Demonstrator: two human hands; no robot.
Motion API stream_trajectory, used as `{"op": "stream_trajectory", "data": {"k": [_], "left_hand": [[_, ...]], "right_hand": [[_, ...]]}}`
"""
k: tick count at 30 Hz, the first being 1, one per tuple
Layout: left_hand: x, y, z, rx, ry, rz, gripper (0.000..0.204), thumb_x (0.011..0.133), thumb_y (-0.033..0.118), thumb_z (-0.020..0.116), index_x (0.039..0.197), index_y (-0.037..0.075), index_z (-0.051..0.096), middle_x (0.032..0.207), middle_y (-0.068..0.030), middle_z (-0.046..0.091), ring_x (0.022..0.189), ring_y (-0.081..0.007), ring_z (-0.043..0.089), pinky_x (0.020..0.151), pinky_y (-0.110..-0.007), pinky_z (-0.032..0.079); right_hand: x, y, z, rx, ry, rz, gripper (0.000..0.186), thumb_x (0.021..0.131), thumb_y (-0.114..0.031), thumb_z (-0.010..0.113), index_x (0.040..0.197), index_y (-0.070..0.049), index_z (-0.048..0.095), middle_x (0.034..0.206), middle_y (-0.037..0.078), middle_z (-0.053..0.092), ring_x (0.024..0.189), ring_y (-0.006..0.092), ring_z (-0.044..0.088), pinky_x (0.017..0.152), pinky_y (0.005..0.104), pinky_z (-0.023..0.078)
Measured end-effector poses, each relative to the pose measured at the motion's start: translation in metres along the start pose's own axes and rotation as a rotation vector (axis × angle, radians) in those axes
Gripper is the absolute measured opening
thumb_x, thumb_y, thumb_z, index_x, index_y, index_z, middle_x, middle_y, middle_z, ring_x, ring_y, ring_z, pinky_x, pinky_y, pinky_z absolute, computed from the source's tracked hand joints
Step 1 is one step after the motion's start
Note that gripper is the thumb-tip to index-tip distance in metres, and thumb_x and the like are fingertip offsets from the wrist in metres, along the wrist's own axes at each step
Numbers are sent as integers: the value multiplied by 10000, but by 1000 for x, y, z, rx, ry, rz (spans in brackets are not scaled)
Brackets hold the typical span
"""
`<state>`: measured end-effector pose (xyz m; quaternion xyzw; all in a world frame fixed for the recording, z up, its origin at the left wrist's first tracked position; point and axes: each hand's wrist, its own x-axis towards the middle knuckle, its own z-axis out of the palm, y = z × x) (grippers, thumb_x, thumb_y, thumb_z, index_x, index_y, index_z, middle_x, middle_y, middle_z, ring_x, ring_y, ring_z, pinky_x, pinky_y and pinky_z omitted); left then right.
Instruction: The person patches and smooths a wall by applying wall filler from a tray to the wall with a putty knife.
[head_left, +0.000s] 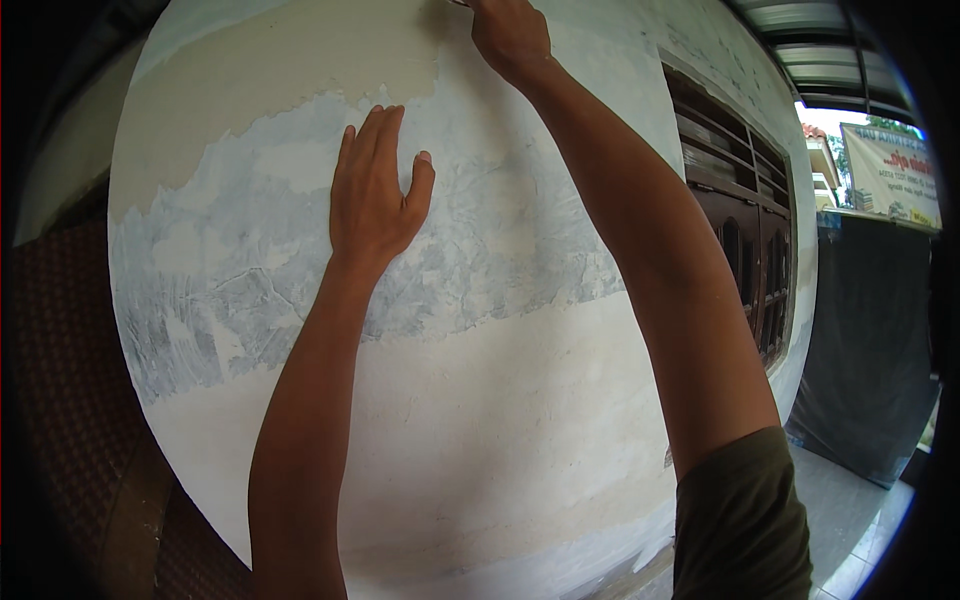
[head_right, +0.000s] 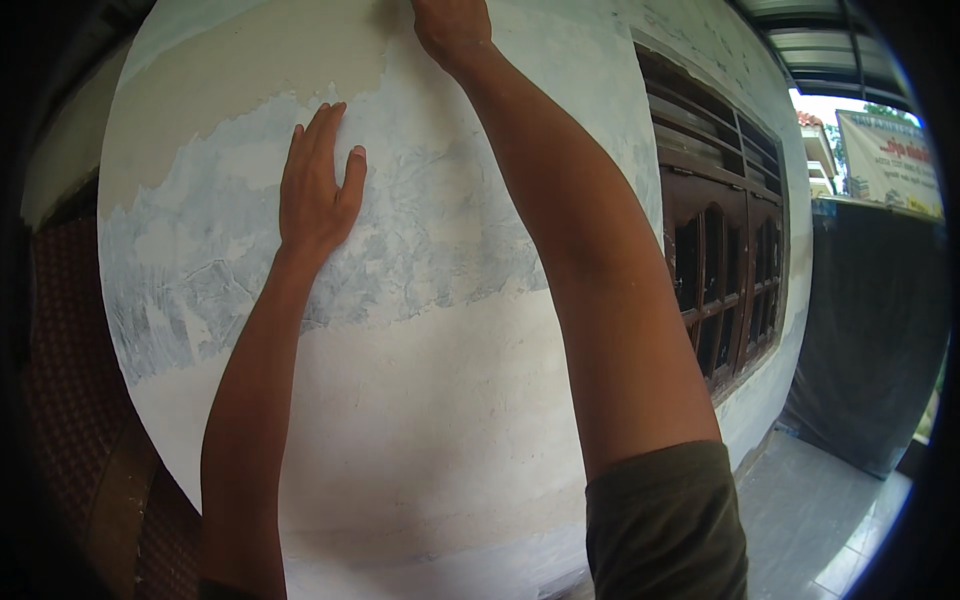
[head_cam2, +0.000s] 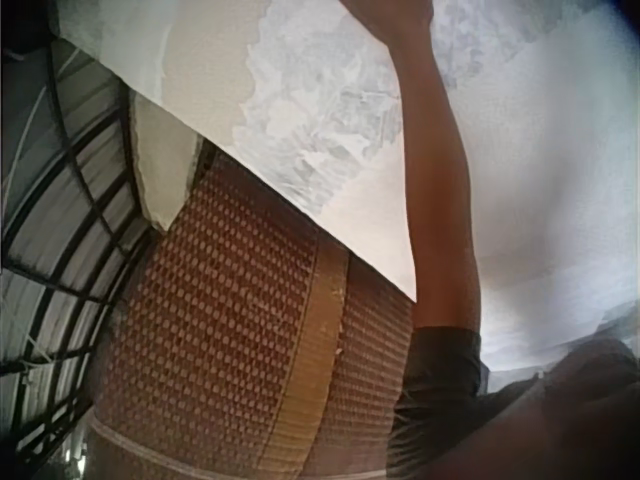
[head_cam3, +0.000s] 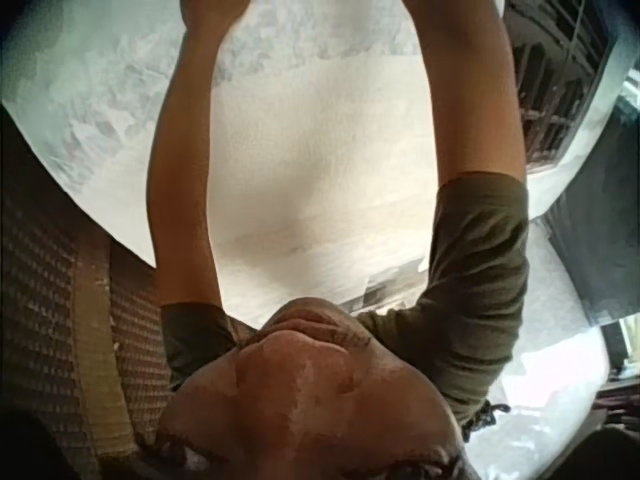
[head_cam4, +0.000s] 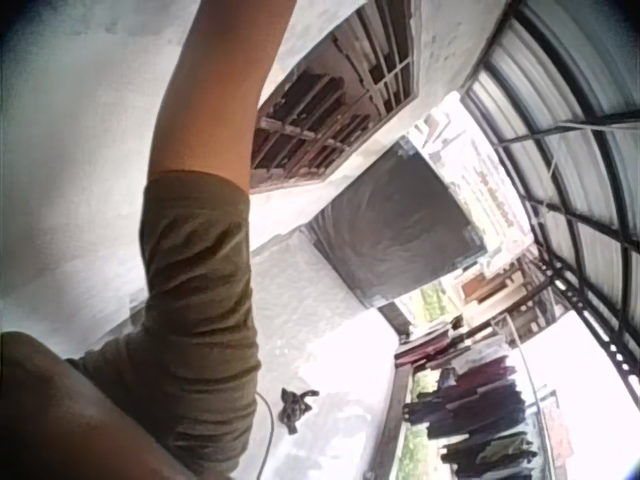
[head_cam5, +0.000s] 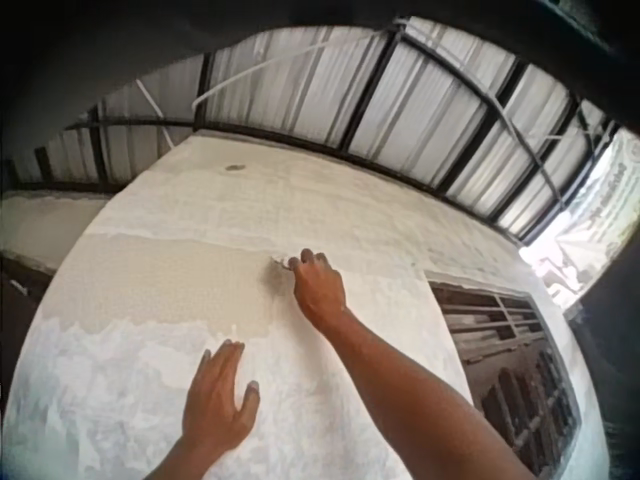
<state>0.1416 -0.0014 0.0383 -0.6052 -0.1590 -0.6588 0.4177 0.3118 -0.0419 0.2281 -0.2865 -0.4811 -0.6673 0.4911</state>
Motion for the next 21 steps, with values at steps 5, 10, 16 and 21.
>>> {"op": "stream_trajectory", "data": {"k": [5,10,16,21], "left_hand": [[2,2,0,-19,-1,-18,490,965,200,489,1410,-4,478,1431,-217,519,1376,-338,456,1213,-460,247],[1,-3,-1,-52,3,0,488,961,191,497,1402,-16,481,1420,-229,525,1360,-353,469,1207,-468,255],[-1,-4,-3,-11,15,-21,486,958,192,499,1398,-14,487,1418,-230,527,1349,-363,479,1202,-469,266],[2,0,1,6,54,8,466,923,180,517,1330,-46,529,1333,-246,584,1319,-367,515,1178,-490,314]], "right_hand": [[1,2,10,-143,-120,-67,217,943,-49,511,1054,6,689,1133,174,637,1016,330,633,812,419,586],[-46,-4,-7,-189,-54,-300,246,853,-63,606,1076,-43,710,982,111,677,862,273,673,693,390,587],[-67,-15,-39,63,-35,-266,255,838,-22,576,1065,-51,689,957,116,651,869,288,659,663,409,582],[11,6,-20,-42,-39,-59,210,941,-48,513,1039,24,685,1135,182,639,1015,336,635,810,413,586]]}}
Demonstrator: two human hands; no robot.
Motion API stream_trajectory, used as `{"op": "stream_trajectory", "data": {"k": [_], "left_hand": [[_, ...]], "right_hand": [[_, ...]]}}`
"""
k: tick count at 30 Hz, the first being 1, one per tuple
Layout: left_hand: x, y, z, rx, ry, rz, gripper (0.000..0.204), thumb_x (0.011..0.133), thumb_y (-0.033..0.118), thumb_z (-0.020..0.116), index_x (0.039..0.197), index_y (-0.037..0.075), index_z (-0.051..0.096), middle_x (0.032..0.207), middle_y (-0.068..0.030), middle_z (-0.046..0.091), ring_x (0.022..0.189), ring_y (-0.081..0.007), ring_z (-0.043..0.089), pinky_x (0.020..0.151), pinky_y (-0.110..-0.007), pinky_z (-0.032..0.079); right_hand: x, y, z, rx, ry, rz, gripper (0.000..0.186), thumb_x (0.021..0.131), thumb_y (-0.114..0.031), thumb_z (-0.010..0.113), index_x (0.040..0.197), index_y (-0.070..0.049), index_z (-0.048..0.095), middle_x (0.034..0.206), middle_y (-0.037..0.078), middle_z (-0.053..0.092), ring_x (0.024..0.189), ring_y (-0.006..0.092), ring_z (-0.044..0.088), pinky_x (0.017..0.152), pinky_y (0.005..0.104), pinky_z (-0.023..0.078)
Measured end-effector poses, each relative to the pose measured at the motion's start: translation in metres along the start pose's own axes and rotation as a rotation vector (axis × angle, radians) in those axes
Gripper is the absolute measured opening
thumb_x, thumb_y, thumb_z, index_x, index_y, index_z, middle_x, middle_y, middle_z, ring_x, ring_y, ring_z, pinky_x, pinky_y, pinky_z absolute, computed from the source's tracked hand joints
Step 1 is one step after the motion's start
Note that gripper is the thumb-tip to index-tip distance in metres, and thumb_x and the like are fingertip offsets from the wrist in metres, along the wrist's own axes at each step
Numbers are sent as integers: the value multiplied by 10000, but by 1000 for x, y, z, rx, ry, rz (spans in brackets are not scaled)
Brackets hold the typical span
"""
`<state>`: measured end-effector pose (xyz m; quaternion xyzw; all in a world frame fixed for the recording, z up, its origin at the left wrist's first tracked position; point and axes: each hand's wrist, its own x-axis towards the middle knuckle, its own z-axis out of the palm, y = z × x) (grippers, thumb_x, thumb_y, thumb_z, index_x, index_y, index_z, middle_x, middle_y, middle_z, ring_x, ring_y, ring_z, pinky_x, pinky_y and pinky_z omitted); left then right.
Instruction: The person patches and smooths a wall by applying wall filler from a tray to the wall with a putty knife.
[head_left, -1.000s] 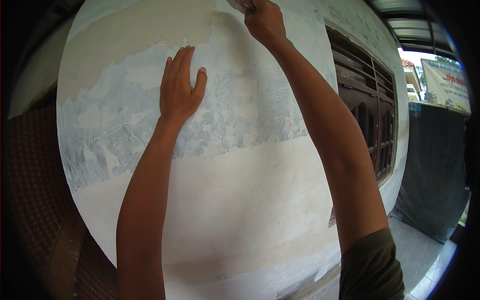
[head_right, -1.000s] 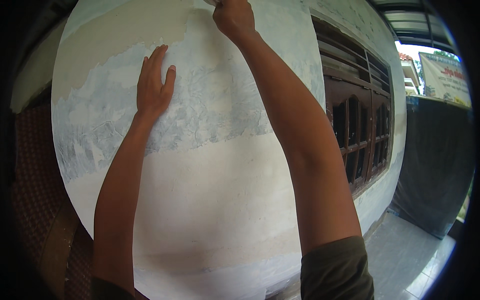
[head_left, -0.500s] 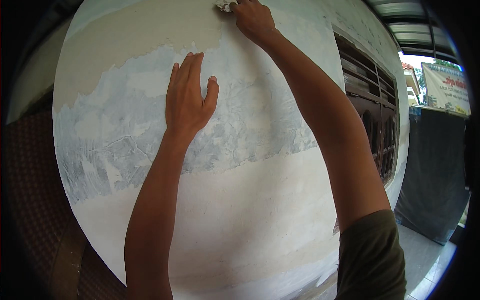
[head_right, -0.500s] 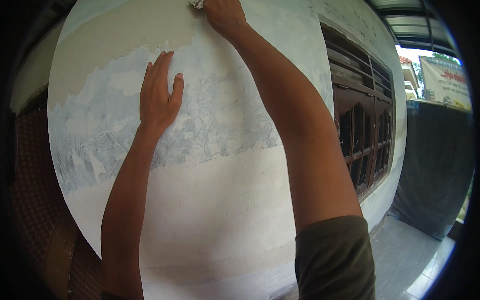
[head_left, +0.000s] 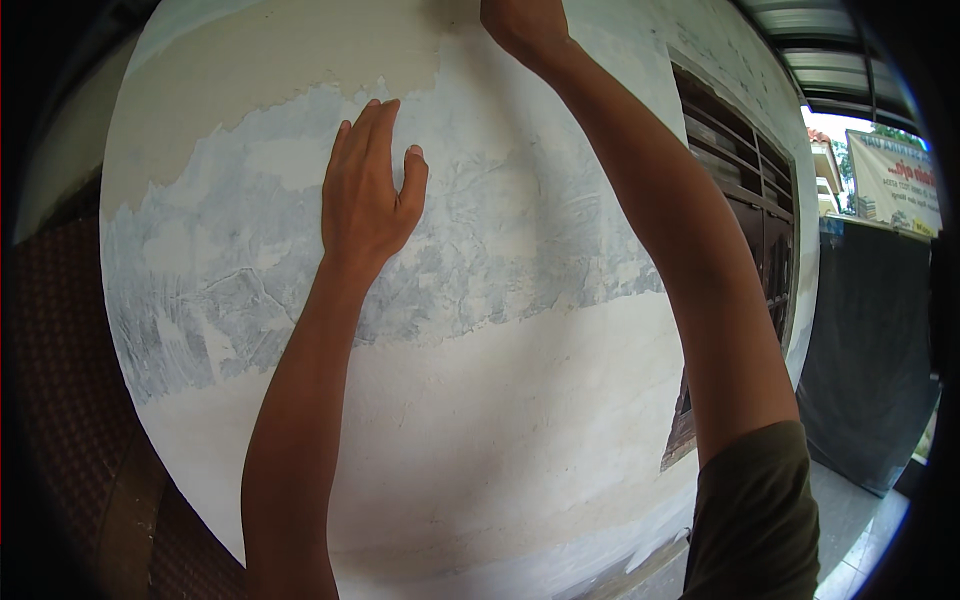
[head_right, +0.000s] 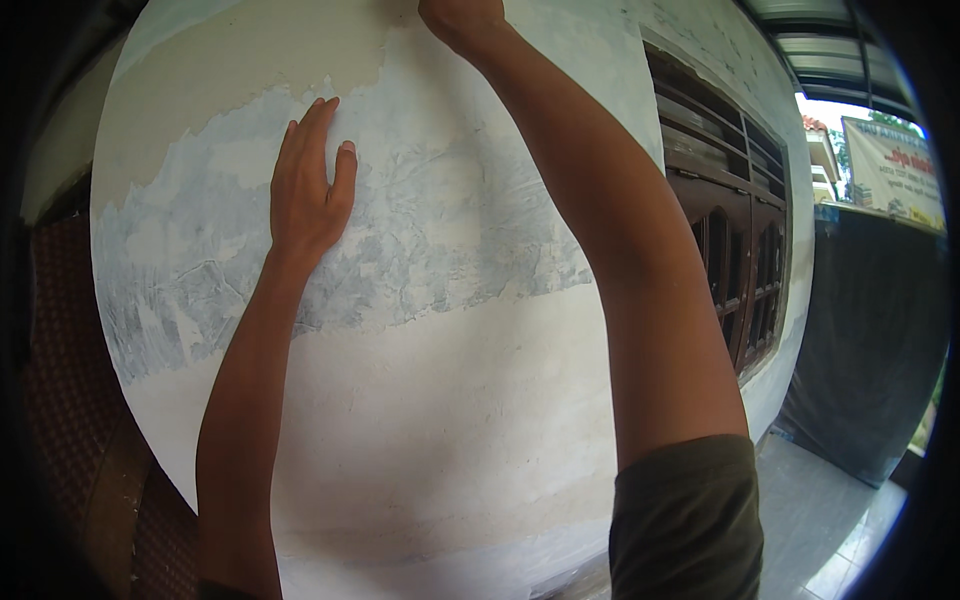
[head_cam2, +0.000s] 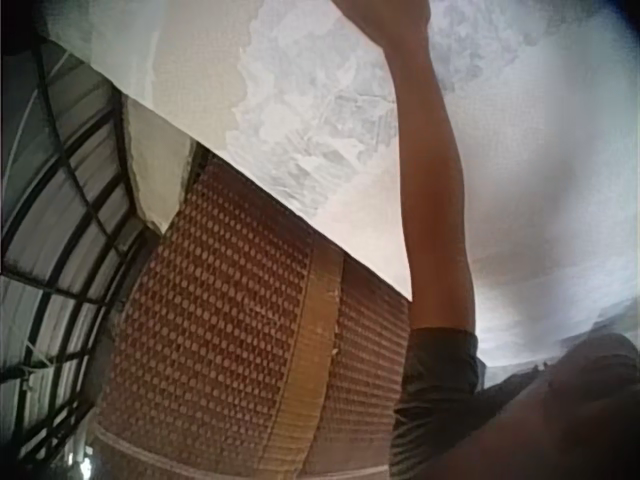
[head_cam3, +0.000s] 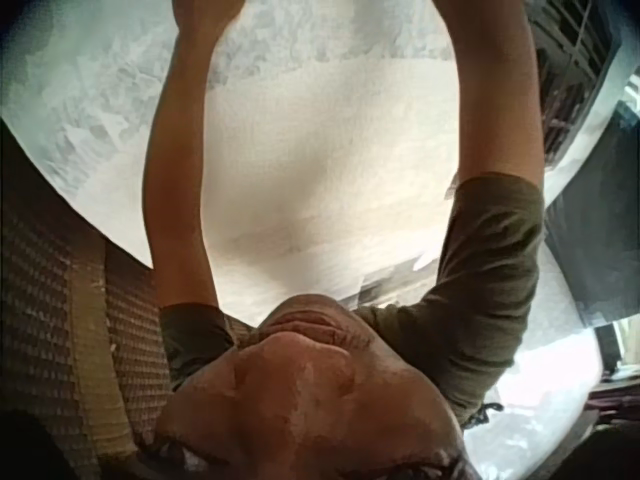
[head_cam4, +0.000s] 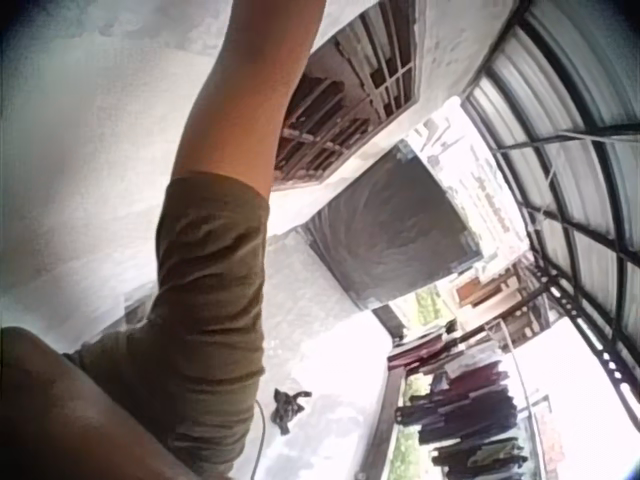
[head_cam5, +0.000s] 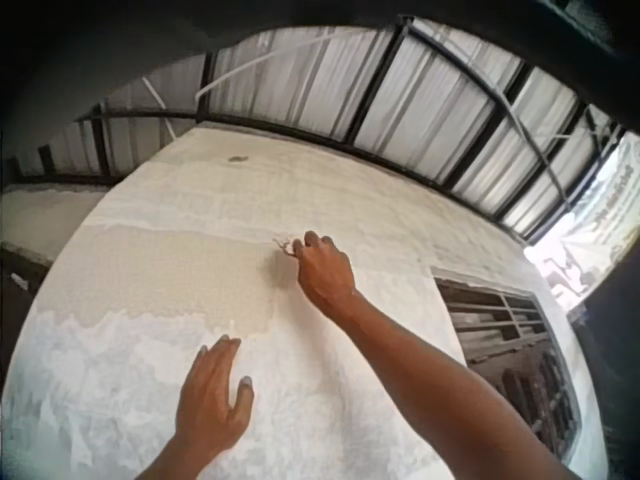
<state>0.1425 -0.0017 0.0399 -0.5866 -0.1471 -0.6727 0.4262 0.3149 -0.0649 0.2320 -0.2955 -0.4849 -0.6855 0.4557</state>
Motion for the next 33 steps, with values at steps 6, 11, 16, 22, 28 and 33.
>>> {"op": "stream_trajectory", "data": {"k": [6,11,16,22,28,33], "left_hand": [[0,0,2,-32,7,-2,456,920,173,516,1319,-47,540,1328,-242,588,1314,-364,520,1170,-486,328],[-3,-6,-3,-11,12,0,453,921,172,513,1317,-45,544,1325,-237,592,1306,-361,527,1161,-485,341],[0,0,0,-6,26,3,445,920,170,516,1311,-38,554,1313,-237,603,1298,-365,536,1157,-487,345],[1,4,7,-40,-16,-14,455,968,191,472,1382,9,521,1410,-223,542,1329,-381,497,1188,-454,302],[-3,-6,-3,-38,-21,-29,452,961,182,474,1374,5,525,1409,-228,540,1328,-388,495,1188,-453,300],[0,1,4,-32,34,6,434,919,163,508,1296,-46,560,1300,-239,610,1293,-376,536,1159,-481,342]], "right_hand": [[-14,-10,30,-33,-150,-79,204,928,-18,506,1018,55,674,1093,198,645,990,341,637,803,415,579],[-83,-42,-16,66,-21,-268,199,808,-9,593,977,-29,696,983,119,650,887,290,657,659,416,585],[-24,-23,-12,67,-26,-62,192,921,-15,516,1014,58,668,1054,202,645,980,342,635,800,420,575],[-2,1,44,32,5,-125,167,906,-11,526,992,50,655,1003,203,634,923,338,632,773,418,573],[-82,-55,-22,134,15,-316,277,779,35,590,1025,-25,701,1009,100,646,920,284,650,730,400,595],[-13,-26,7,108,60,-155,161,914,-22,537,988,57,657,1019,205,635,957,333,635,774,415,576]]}}
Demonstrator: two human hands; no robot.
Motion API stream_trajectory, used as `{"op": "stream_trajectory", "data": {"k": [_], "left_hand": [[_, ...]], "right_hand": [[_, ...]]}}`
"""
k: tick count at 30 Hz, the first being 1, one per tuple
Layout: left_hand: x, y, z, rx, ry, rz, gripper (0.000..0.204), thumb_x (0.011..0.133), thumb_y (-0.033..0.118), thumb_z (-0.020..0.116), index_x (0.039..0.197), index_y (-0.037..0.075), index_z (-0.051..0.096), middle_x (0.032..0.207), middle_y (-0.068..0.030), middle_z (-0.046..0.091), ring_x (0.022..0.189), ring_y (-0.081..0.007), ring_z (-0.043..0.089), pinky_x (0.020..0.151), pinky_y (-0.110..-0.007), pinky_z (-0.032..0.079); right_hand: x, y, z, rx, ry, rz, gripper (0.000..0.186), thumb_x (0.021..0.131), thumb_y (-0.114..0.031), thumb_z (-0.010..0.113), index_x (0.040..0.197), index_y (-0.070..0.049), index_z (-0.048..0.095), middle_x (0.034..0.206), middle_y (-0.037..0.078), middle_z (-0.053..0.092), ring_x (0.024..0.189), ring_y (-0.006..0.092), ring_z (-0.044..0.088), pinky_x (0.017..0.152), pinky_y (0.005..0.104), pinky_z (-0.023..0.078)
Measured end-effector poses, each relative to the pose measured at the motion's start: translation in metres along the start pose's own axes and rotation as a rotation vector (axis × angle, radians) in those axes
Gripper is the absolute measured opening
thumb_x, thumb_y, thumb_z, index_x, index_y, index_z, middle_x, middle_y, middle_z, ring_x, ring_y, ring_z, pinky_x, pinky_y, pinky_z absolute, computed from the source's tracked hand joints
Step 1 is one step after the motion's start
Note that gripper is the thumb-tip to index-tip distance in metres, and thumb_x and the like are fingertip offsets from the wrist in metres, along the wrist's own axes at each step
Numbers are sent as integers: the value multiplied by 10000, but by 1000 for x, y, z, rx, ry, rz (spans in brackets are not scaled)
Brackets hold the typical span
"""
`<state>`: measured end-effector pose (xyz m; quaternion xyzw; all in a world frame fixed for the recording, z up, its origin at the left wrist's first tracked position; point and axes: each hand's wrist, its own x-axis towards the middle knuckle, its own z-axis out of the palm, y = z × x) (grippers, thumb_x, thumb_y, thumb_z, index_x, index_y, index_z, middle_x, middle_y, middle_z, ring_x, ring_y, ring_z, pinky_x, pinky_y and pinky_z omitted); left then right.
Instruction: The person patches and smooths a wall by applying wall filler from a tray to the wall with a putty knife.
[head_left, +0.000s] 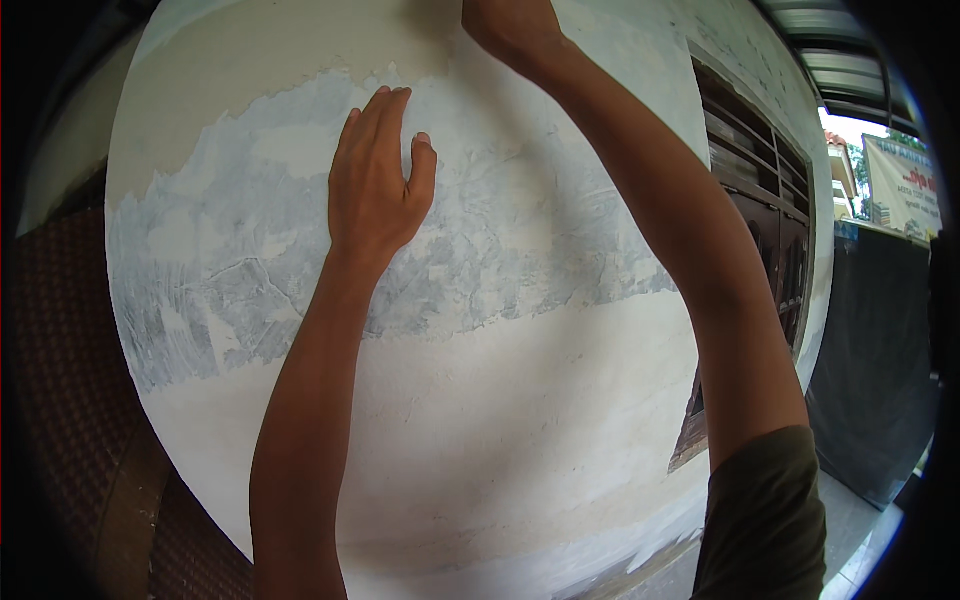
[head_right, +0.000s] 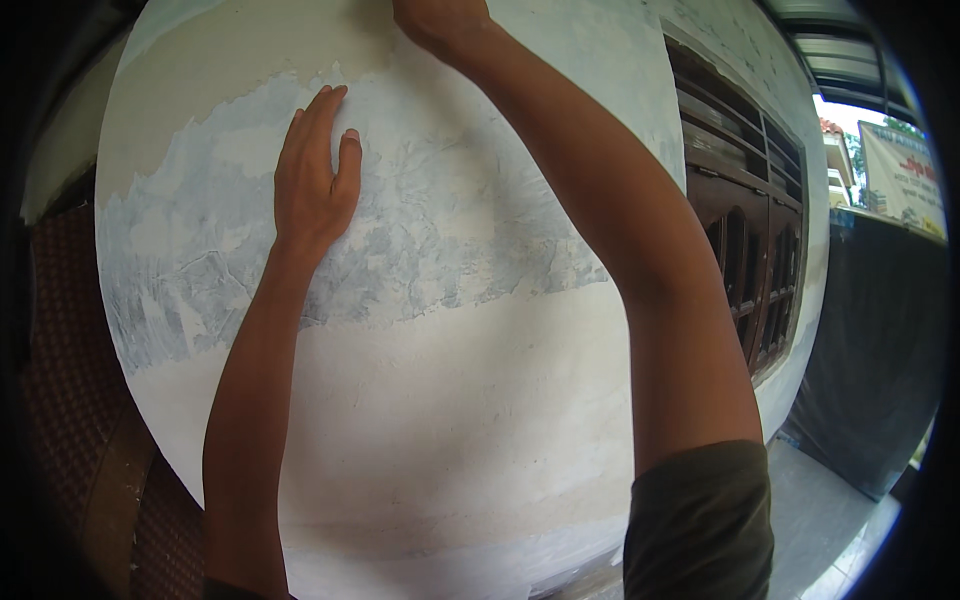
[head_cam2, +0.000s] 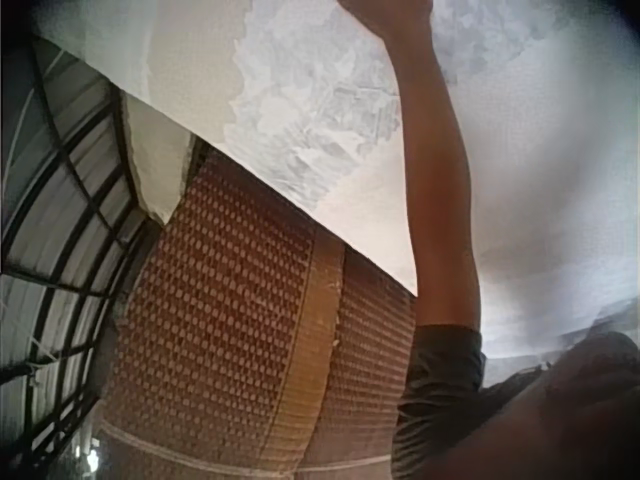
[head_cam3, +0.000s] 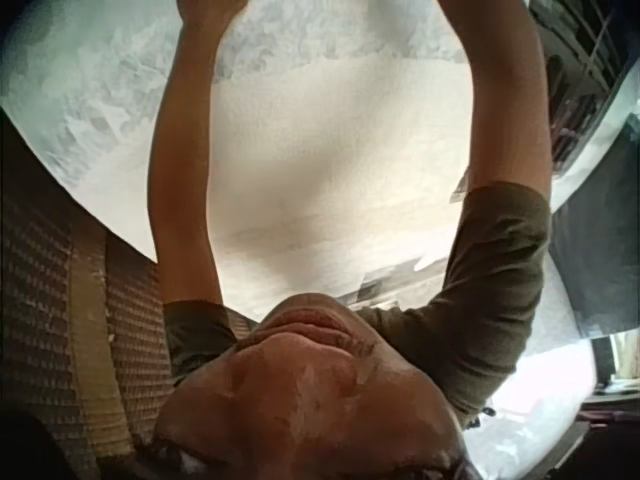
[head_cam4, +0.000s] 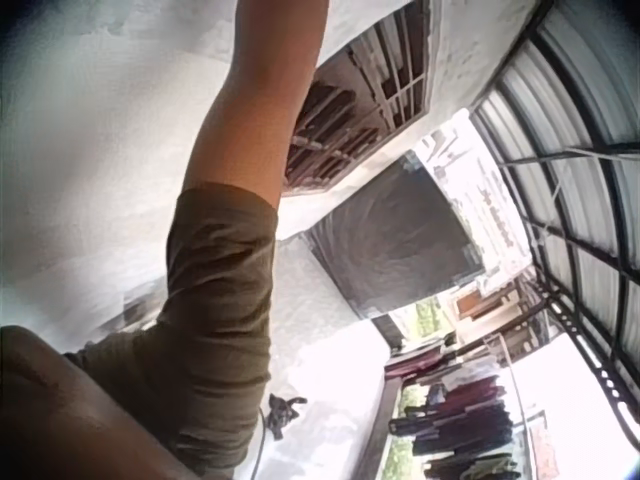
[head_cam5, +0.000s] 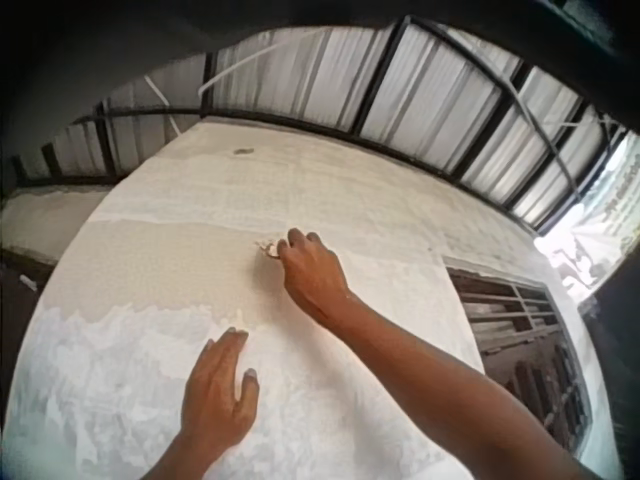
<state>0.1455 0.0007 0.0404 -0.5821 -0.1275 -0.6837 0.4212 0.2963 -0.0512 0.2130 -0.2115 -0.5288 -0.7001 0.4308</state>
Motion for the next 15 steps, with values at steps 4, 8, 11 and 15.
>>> {"op": "stream_trajectory", "data": {"k": [4,8,11,15], "left_hand": [[2,4,-2,-13,-43,-28,445,956,171,465,1361,-1,532,1392,-229,553,1313,-393,505,1177,-462,317],[-1,-3,-6,-18,-41,-33,441,956,169,465,1357,-1,535,1392,-229,554,1310,-393,507,1176,-464,318],[-2,-4,-8,-1,-34,-33,438,955,165,465,1353,-3,538,1390,-231,554,1310,-392,508,1175,-467,320],[0,0,-2,14,3,-1,423,915,149,504,1288,-38,571,1306,-231,608,1282,-373,544,1141,-480,369]], "right_hand": [[6,11,27,-126,-32,7,178,909,-29,560,1008,85,655,1051,202,628,952,347,634,785,405,585],[-37,-41,-5,4,-207,-62,199,880,-13,572,1027,90,658,1050,199,631,953,354,632,803,402,586],[-45,-42,-25,207,-45,-102,203,865,6,565,1028,67,668,1049,197,630,948,345,631,799,396,581],[0,6,-11,62,-10,31,212,876,9,543,1036,44,678,1073,194,626,965,335,628,794,394,577]]}}
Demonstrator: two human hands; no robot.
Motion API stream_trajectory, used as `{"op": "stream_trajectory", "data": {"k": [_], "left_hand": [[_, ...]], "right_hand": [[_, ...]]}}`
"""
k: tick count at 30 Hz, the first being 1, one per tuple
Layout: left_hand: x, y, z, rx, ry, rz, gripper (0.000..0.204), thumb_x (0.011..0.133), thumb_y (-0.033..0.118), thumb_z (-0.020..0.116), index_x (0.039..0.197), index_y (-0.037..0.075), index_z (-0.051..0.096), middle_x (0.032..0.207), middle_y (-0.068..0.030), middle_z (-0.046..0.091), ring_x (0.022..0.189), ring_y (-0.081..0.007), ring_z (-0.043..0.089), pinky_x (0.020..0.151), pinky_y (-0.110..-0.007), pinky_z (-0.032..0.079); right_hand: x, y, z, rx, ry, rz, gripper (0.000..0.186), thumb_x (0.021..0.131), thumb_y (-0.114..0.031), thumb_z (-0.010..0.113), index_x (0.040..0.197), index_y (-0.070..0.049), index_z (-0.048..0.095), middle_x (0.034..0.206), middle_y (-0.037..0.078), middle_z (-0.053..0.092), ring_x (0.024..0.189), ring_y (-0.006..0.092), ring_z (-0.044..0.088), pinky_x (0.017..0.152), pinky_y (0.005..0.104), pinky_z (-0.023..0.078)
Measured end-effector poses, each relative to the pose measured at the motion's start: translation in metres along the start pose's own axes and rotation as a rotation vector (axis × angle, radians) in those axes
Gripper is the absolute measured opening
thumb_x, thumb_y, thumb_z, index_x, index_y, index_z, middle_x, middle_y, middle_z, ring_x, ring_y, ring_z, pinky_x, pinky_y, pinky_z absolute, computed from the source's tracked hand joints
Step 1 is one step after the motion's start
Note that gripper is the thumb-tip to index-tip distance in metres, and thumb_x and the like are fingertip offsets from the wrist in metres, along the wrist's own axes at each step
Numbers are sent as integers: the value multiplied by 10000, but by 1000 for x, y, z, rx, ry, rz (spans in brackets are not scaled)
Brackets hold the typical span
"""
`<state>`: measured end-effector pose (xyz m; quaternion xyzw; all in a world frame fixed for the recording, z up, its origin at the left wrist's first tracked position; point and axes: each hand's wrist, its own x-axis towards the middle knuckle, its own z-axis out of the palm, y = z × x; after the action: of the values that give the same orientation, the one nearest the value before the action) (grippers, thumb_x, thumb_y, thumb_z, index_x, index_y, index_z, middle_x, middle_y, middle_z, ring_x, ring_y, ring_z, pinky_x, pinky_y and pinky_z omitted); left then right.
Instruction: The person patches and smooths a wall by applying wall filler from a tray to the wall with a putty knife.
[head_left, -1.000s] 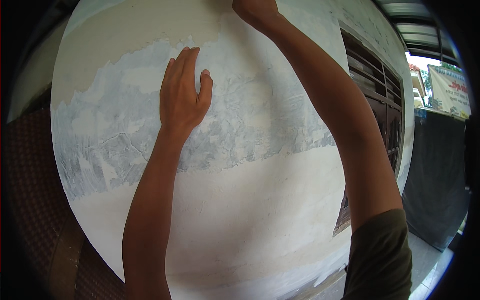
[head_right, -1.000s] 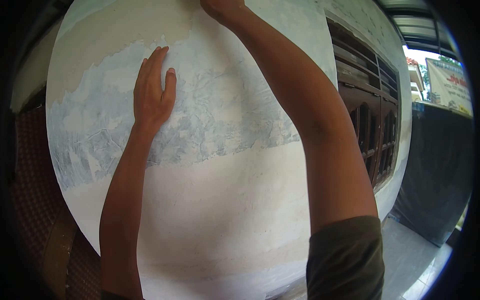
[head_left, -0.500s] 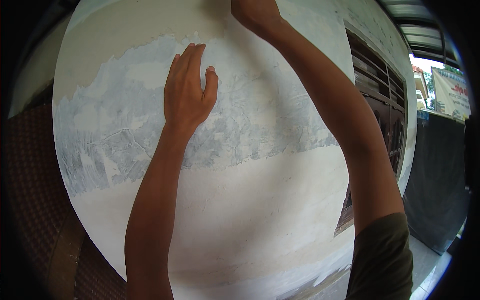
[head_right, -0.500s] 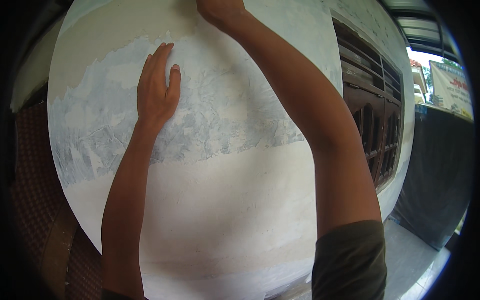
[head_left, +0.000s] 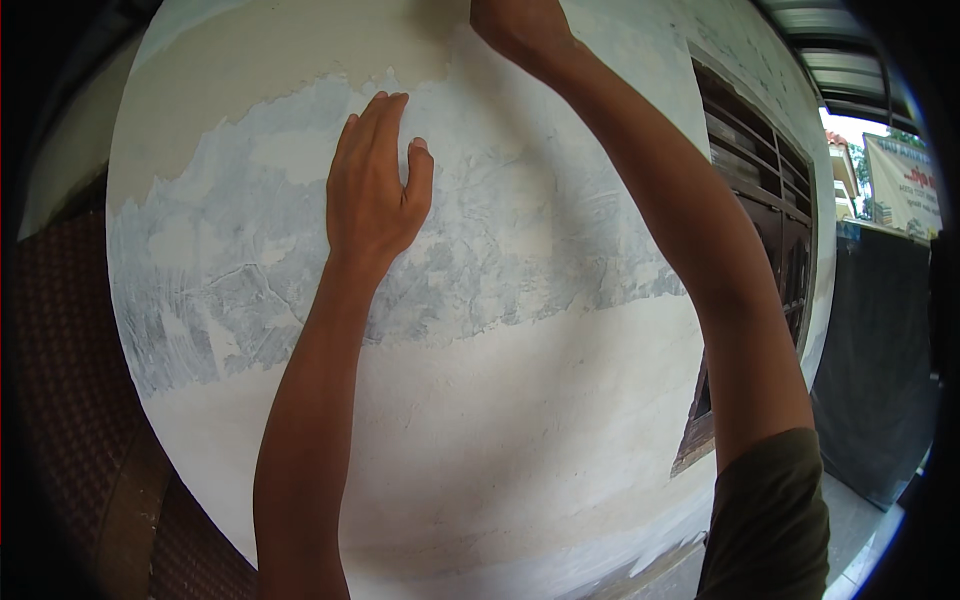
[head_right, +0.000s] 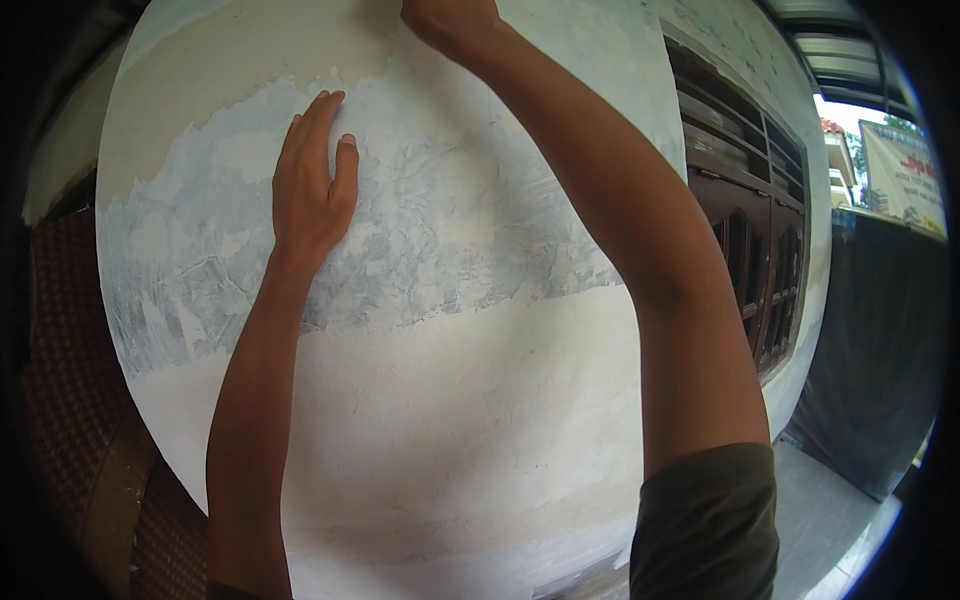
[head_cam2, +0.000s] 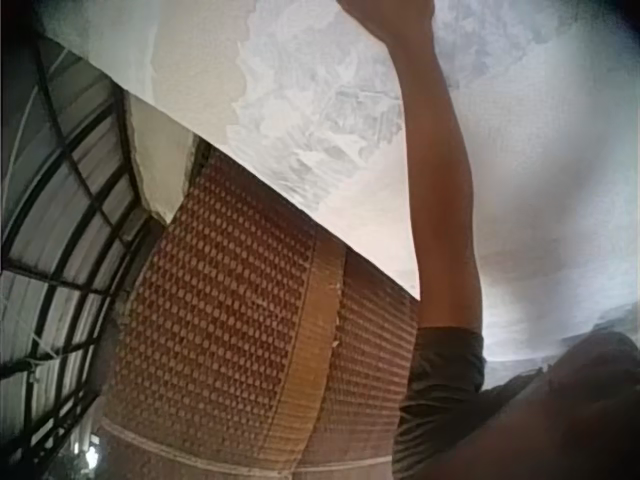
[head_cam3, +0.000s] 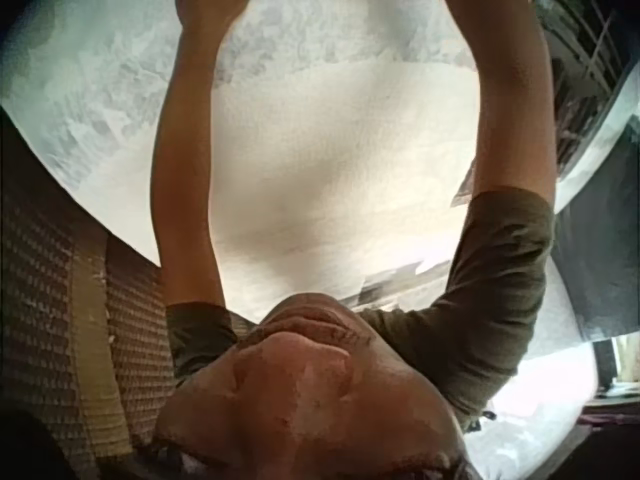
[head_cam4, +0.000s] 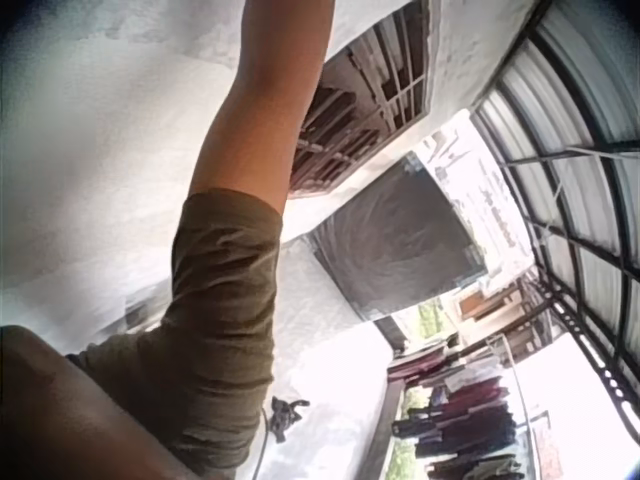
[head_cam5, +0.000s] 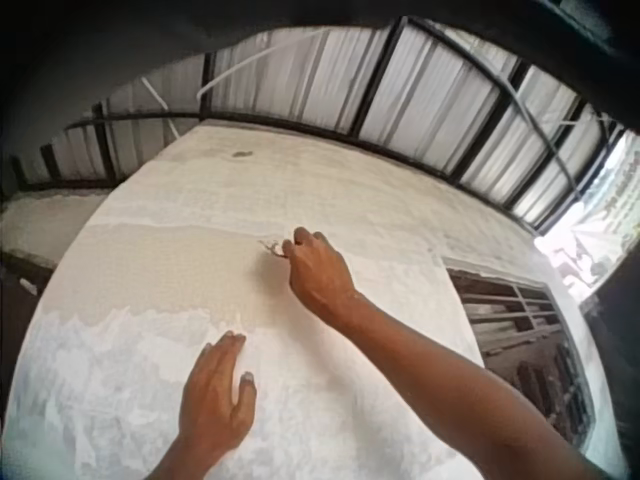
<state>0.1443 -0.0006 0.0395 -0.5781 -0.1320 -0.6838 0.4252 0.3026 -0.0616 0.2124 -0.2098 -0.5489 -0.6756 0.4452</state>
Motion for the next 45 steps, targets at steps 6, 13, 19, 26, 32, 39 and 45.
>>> {"op": "stream_trajectory", "data": {"k": [6,13,19,26,32,39,45], "left_hand": [[1,-2,0,-3,6,1,420,910,145,513,1284,-37,572,1301,-229,611,1281,-374,544,1144,-479,365],[-1,-6,-4,18,2,-3,418,912,148,512,1282,-36,574,1299,-227,612,1282,-373,543,1147,-476,360],[1,1,3,-1,10,10,424,912,151,512,1287,-38,572,1302,-226,612,1281,-368,546,1149,-475,359],[-2,-3,-5,-19,-43,-47,444,951,172,469,1356,6,544,1393,-228,555,1315,-391,506,1178,-456,316],[1,1,3,-2,8,9,427,910,151,512,1289,-40,568,1299,-232,612,1280,-376,545,1148,-479,358],[-4,-6,-7,10,-47,-37,444,950,157,462,1359,3,542,1396,-216,557,1317,-372,510,1181,-452,312],[0,2,-1,13,-53,-20,445,951,155,465,1364,6,539,1398,-213,556,1324,-372,505,1181,-450,313]], "right_hand": [[-7,-10,29,-140,-153,-66,194,904,-32,555,985,104,668,1146,194,618,1008,354,617,828,399,600],[-33,-35,-15,115,-47,-132,195,860,34,546,998,64,681,1110,193,620,1005,347,619,819,403,584],[5,8,22,-139,-39,-16,203,883,32,520,1005,60,679,1131,183,624,1012,343,612,823,404,579],[-62,-37,-15,-2,-25,-164,284,779,40,593,1030,-26,709,1047,99,634,970,302,635,718,406,595],[-1,6,9,-76,-38,42,183,922,-47,559,997,61,686,1165,185,622,1045,353,607,879,416,578],[-70,-59,-13,55,-91,-111,257,767,45,600,993,-17,707,1050,93,633,975,296,629,769,405,577],[-9,19,-2,-59,-24,80,221,919,-15,515,1050,60,677,1136,205,615,1032,353,605,835,416,563]]}}
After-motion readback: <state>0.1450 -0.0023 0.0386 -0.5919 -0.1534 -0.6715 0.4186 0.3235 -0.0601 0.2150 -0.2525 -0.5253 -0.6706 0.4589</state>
